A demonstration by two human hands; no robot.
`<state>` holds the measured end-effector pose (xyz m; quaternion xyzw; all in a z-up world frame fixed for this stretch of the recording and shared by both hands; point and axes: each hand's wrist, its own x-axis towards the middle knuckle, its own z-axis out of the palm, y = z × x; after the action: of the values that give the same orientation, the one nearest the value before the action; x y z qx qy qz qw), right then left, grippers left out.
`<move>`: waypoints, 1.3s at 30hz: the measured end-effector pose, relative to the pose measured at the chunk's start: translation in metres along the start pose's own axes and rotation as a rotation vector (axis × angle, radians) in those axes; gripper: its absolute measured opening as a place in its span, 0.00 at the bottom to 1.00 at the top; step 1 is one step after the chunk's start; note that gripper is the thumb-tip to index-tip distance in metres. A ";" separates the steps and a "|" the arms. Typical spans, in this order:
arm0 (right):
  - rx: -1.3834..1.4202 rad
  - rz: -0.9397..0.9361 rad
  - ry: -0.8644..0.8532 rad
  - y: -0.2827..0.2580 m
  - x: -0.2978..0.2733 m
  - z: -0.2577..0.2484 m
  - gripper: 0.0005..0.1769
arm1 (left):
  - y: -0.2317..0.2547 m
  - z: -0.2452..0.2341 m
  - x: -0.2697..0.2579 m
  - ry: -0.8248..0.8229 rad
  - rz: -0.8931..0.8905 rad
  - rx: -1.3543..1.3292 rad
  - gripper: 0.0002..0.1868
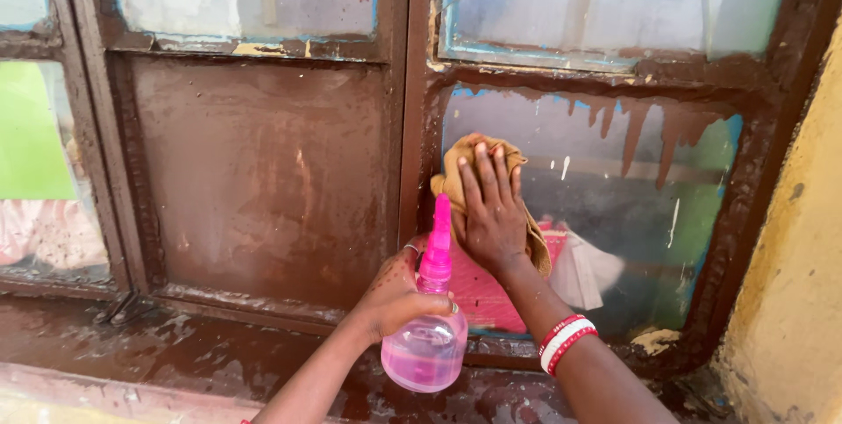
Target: The person cleans a window by spraying liquid from a pink spray bottle onto the panes and wiping them with a cloth.
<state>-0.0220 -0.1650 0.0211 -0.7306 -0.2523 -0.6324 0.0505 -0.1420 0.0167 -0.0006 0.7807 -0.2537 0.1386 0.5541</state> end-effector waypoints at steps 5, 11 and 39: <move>-0.003 -0.273 -0.139 0.004 -0.047 -0.005 0.36 | -0.007 0.002 -0.003 -0.021 -0.007 -0.028 0.43; -0.029 -0.382 -0.389 0.068 -0.084 -0.025 0.39 | -0.024 0.031 -0.001 -0.047 0.044 -0.025 0.39; 0.004 -0.107 -0.048 0.001 -0.022 0.006 0.36 | -0.043 0.006 -0.013 0.048 -0.071 -0.003 0.46</move>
<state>-0.0180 -0.1700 -0.0005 -0.7310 -0.2933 -0.6160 0.0120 -0.1293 0.0253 -0.0432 0.7846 -0.2128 0.1373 0.5659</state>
